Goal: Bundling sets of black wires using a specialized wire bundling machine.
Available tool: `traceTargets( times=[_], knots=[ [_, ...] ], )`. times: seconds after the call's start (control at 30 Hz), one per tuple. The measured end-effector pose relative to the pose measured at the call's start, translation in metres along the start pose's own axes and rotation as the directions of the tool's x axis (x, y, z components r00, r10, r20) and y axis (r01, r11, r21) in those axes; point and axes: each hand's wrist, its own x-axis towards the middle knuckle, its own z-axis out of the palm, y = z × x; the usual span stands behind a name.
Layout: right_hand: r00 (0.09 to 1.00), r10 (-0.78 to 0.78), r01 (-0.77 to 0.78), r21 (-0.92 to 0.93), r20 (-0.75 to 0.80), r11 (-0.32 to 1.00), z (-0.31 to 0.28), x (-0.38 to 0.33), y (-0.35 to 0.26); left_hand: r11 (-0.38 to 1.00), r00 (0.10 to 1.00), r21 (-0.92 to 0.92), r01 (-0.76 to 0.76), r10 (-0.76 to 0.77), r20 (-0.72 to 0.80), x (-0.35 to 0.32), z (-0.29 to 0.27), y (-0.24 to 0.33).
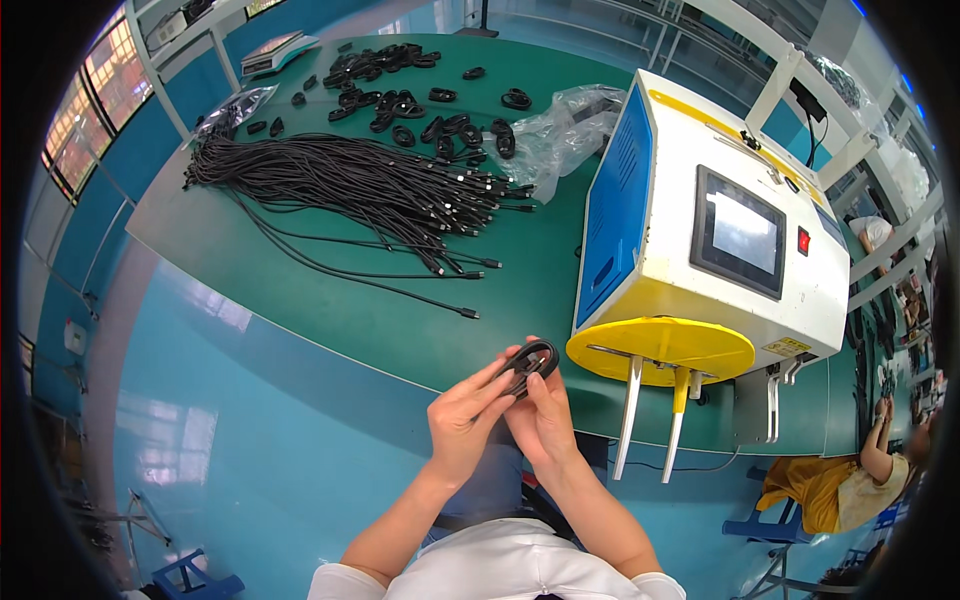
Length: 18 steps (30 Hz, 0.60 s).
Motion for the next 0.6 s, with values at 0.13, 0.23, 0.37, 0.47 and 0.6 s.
traceTargets(
  times=[0.13, 0.23, 0.37, 0.47, 0.6],
  knots=[
    [0.997, 0.063, -0.063, -0.004, 0.046, 0.998, 0.004, 0.001, -0.005, 0.999, 0.996, 0.01, 0.051, -0.052, 0.075, 0.0, -0.003, 0.004],
    [0.98, 0.19, -0.177, -0.169, 0.064, 0.97, -0.01, 0.003, -0.016, 0.982, 0.974, -0.044, 0.184, -0.176, 0.141, 0.004, -0.007, 0.012],
    [0.978, 0.203, -0.193, -0.159, 0.049, 0.968, -0.016, 0.0, -0.016, 0.95, 0.923, -0.058, 0.306, -0.282, 0.262, 0.013, -0.013, 0.012],
    [0.975, 0.208, -0.2, -0.101, 0.077, 0.975, -0.014, -0.001, -0.016, 0.983, 0.909, 0.081, 0.166, -0.184, 0.375, 0.015, -0.016, 0.006],
    [0.979, 0.196, -0.19, -0.082, 0.062, 0.978, -0.014, 0.0, -0.016, 0.95, 0.866, -0.003, 0.311, -0.283, 0.412, 0.01, -0.015, -0.001]
  ],
)
